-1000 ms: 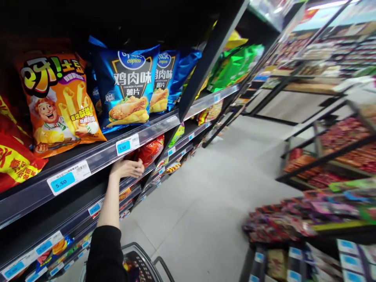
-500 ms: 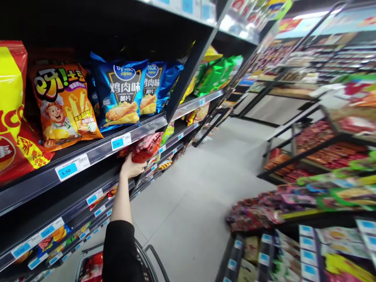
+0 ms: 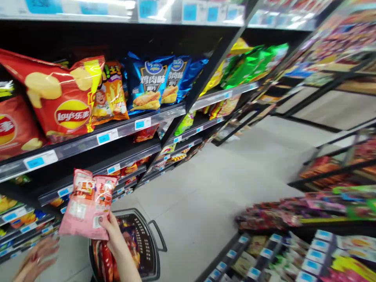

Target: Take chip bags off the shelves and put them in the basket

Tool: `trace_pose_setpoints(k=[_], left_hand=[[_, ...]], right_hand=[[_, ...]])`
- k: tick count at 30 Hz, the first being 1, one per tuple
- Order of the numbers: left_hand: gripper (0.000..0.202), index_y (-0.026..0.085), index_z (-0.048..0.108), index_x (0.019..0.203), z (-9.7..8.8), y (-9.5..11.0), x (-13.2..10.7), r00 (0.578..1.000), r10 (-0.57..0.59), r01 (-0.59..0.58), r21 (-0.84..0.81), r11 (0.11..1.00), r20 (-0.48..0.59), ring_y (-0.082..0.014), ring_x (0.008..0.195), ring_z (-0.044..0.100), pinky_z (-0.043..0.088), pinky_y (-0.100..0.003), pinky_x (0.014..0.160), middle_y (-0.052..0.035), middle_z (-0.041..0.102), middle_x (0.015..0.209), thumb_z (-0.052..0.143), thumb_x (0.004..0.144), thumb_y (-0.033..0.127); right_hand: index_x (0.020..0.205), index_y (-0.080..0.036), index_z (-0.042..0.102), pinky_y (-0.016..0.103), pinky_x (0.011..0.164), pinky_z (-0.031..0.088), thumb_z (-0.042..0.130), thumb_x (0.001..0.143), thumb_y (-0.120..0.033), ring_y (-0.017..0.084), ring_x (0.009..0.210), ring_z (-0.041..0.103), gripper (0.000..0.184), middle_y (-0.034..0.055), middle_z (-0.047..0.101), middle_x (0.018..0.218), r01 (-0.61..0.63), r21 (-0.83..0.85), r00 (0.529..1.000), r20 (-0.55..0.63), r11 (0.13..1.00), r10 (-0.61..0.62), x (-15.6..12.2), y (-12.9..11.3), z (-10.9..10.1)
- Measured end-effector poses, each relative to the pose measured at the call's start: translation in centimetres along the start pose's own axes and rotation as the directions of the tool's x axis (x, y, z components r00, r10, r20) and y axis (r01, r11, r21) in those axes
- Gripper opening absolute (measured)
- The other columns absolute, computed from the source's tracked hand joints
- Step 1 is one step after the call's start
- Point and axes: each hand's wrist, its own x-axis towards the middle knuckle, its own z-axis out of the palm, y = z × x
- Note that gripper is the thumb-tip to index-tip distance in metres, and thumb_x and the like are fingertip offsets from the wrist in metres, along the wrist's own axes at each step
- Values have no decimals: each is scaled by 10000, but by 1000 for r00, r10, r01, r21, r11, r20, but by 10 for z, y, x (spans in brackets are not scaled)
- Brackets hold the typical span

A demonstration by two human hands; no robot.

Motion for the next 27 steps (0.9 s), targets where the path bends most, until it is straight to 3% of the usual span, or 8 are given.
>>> trace_pose_setpoints(k=[2, 3, 5, 7, 11, 14, 18, 27], left_hand=[[582, 373, 554, 1118, -5, -1, -4, 999, 18, -22, -73, 997, -50, -322, 1174, 479, 462, -444, 865, -34, 590, 1232, 578, 619, 670], [689, 342, 563, 1131, -6, -1, -5, 997, 32, -40, -123, 992, -67, -344, 1173, 478, 464, -440, 869, -51, 600, 1223, 607, 545, 702], [823, 253, 581, 1146, -7, 0, -12, 994, 31, -57, -254, 966, -108, -381, 1137, 501, 460, -440, 877, -105, 640, 1158, 757, 416, 589], [822, 208, 596, 1138, -4, 5, -23, 990, -14, -27, -290, 957, -138, -380, 1074, 549, 477, -421, 854, -118, 680, 1074, 837, 375, 395], [652, 186, 596, 1112, 7, 16, -47, 968, -121, 48, -311, 949, -221, -305, 972, 624, 520, -335, 765, -91, 696, 1042, 797, 498, 275], [509, 153, 590, 1085, 10, 17, -54, 954, -201, 111, -360, 926, -223, -250, 900, 661, 533, -288, 712, -88, 707, 1013, 731, 618, 299], [381, 97, 631, 1005, 8, 6, -50, 966, -247, 195, -416, 888, -75, -219, 849, 677, 533, -259, 725, -108, 728, 929, 671, 698, 320], [336, 87, 661, 944, -4, -8, -52, 965, -261, 232, -414, 880, -12, -216, 838, 680, 524, -270, 763, -125, 728, 914, 655, 717, 335]], right_hand=[[897, -228, 635, 423, 818, 477, 763, 517, -371, 282, 897, 642, 426, 56, 706, 908, -173, 11, 961, 222, 985, 167, -31, 6, 21], [948, -232, 626, 420, 853, 459, 766, 525, -368, 280, 941, 628, 466, 53, 694, 975, -229, -9, 930, 295, 973, 221, -43, 7, 30], [1048, -242, 597, 410, 910, 424, 746, 578, -389, 275, 1039, 583, 514, 54, 656, 1092, -241, -86, 904, 343, 967, 256, -65, 5, 44], [1135, -258, 556, 393, 963, 383, 693, 661, -428, 257, 1145, 511, 522, 50, 606, 1186, -161, -201, 911, 345, 966, 224, -82, 2, 52], [1207, -242, 506, 378, 987, 362, 634, 720, -481, 248, 1186, 471, 557, 66, 545, 1268, 12, -392, 905, 396, 920, 157, -107, 2, 55], [1175, -226, 522, 385, 931, 418, 655, 692, -491, 254, 1090, 552, 567, 74, 594, 1203, -108, -350, 907, 349, 930, 236, -114, 10, 55], [1047, -193, 586, 378, 871, 460, 646, 705, -454, 236, 947, 630, 434, 65, 683, 1027, -300, -237, 905, 235, 924, 354, -113, 29, 56], [1032, -190, 580, 323, 662, 520, 634, 720, -412, 212, 802, 665, 387, 48, 710, 926, -349, -198, 897, 212, 916, 388, -123, 39, 61]])
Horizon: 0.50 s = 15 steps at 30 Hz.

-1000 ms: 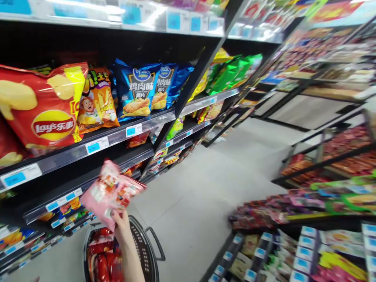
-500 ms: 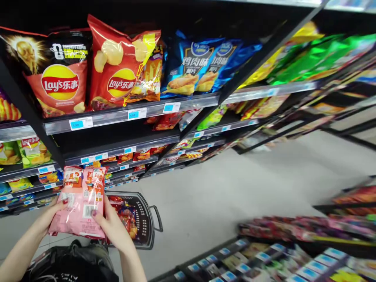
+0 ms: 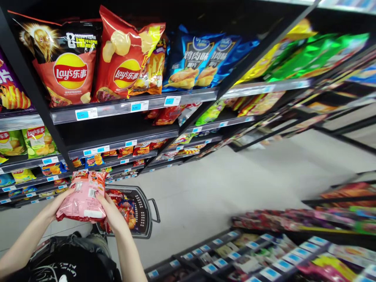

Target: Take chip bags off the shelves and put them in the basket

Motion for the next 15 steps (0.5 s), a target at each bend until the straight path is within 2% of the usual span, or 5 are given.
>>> trace_pose_setpoints(k=[3, 5, 8, 11, 15], left_hand=[[306, 95, 666, 915, 2, 3, -2, 1000, 3, -3, 13, 1000, -19, -211, 817, 682, 527, -262, 737, -112, 734, 879, 653, 714, 325], [295, 97, 667, 900, 2, 4, -3, 1000, 6, -5, 24, 1000, -27, -212, 819, 680, 527, -262, 731, -111, 735, 866, 654, 711, 323], [326, 106, 656, 940, -3, 3, -2, 998, 40, -38, 47, 998, -38, -232, 869, 666, 520, -289, 749, -130, 720, 944, 673, 694, 318], [437, 146, 645, 979, -19, 2, 2, 987, 153, -147, 101, 984, -46, -273, 943, 635, 509, -310, 752, -130, 690, 1045, 759, 586, 300], [658, 150, 664, 943, -35, 5, 6, 935, 316, -344, 207, 916, 159, -362, 1000, 584, 490, -369, 803, -126, 694, 1024, 859, 333, 301]], right_hand=[[1050, -193, 572, 309, 575, 518, 648, 700, -434, 215, 755, 671, 431, 50, 716, 898, -27, 4, 1000, -13, 1000, 27, 0, 1, 4], [1048, -197, 574, 314, 591, 522, 659, 681, -448, 216, 757, 672, 453, 49, 717, 894, -32, 6, 999, -18, 999, 32, 0, 2, 5], [1050, -204, 577, 333, 749, 513, 674, 668, -437, 225, 910, 648, 458, 53, 695, 1008, 26, 0, 1000, -14, 1000, -26, 0, 3, 4], [1126, -234, 539, 357, 922, 435, 709, 659, -354, 234, 1120, 540, 512, 41, 602, 1205, 191, -65, 980, 61, 979, -187, -5, 1, -1], [1251, -244, 435, 408, 975, 387, 753, 618, -263, 269, 1176, 485, 708, 60, 524, 1295, 383, -194, 912, 236, 903, -336, -15, -2, -7]])
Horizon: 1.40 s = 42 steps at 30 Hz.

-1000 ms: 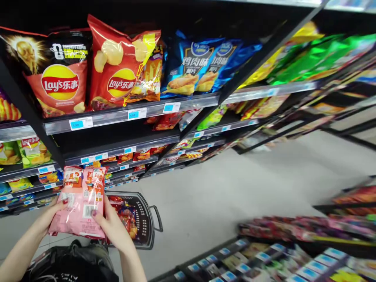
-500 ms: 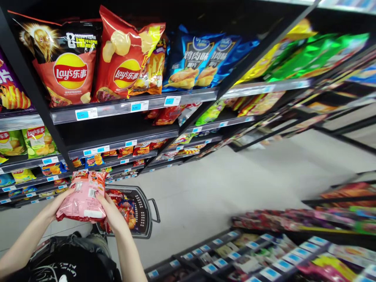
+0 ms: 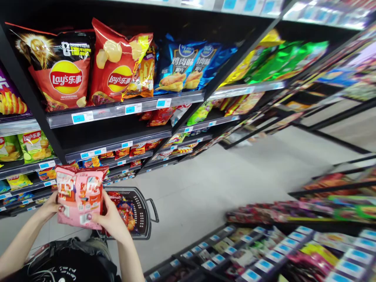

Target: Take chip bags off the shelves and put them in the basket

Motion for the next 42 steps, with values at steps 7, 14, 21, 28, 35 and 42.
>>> trace_pose_setpoints(k=[7, 14, 21, 28, 35, 42], left_hand=[[711, 266, 496, 1228, 31, -3, -13, 936, 336, -326, 101, 940, -102, -303, 1287, 329, 381, -358, 982, -78, 408, 1396, 778, 576, 290], [870, 201, 500, 1200, 27, -22, -17, 967, 47, -128, -319, 939, -251, -272, 856, 657, 524, -345, 779, -77, 721, 902, 820, 419, 414], [686, 134, 500, 1165, 25, -8, -20, 941, -153, 25, -389, 921, -302, -287, 721, 687, 543, -406, 764, -63, 741, 734, 723, 517, 158], [680, 127, 471, 1193, 39, -7, -18, 936, -158, 74, -263, 962, -314, -311, 743, 686, 550, -427, 712, -95, 738, 801, 701, 557, 202], [693, 236, 362, 1324, 48, -57, -7, 959, 93, -24, 253, 967, -267, -254, 1305, 325, 307, -344, 1060, -68, 510, 1323, 513, 735, 570], [646, 232, 428, 1286, 61, -152, 48, 963, -209, 261, 394, 881, -172, -288, 1309, 306, 155, -512, 1090, -117, 394, 1404, 387, 778, 630]], right_hand=[[1351, -218, 318, 461, 849, 435, 608, 747, -343, 310, 989, 542, 682, 143, 558, 1112, -75, -713, 851, -411, 697, -328, 5, 6, 36], [1249, -326, 472, 489, 784, 418, 618, 735, -330, 281, 912, 484, 535, 91, 492, 990, 266, -886, 915, 109, 379, -389, -10, 4, 66], [1191, -226, 475, 415, 885, 424, 577, 766, -339, 248, 1006, 523, 451, 91, 506, 1113, 98, -696, 910, -227, 711, -347, 5, -15, 19], [1195, -186, 458, 446, 957, 385, 509, 811, -337, 269, 1100, 501, 415, 118, 539, 1186, 21, -654, 920, -283, 756, -271, 4, 5, 16], [1357, -202, 256, 439, 1069, 268, 765, 530, -186, 289, 1278, 322, 971, 119, 340, 1385, 54, -570, 942, -243, 820, -230, -6, 39, 32], [1229, -190, 381, 409, 827, 496, 727, 583, -386, 280, 962, 624, 759, 114, 629, 1100, 37, 20, 872, -488, 999, -22, -14, 139, -88]])
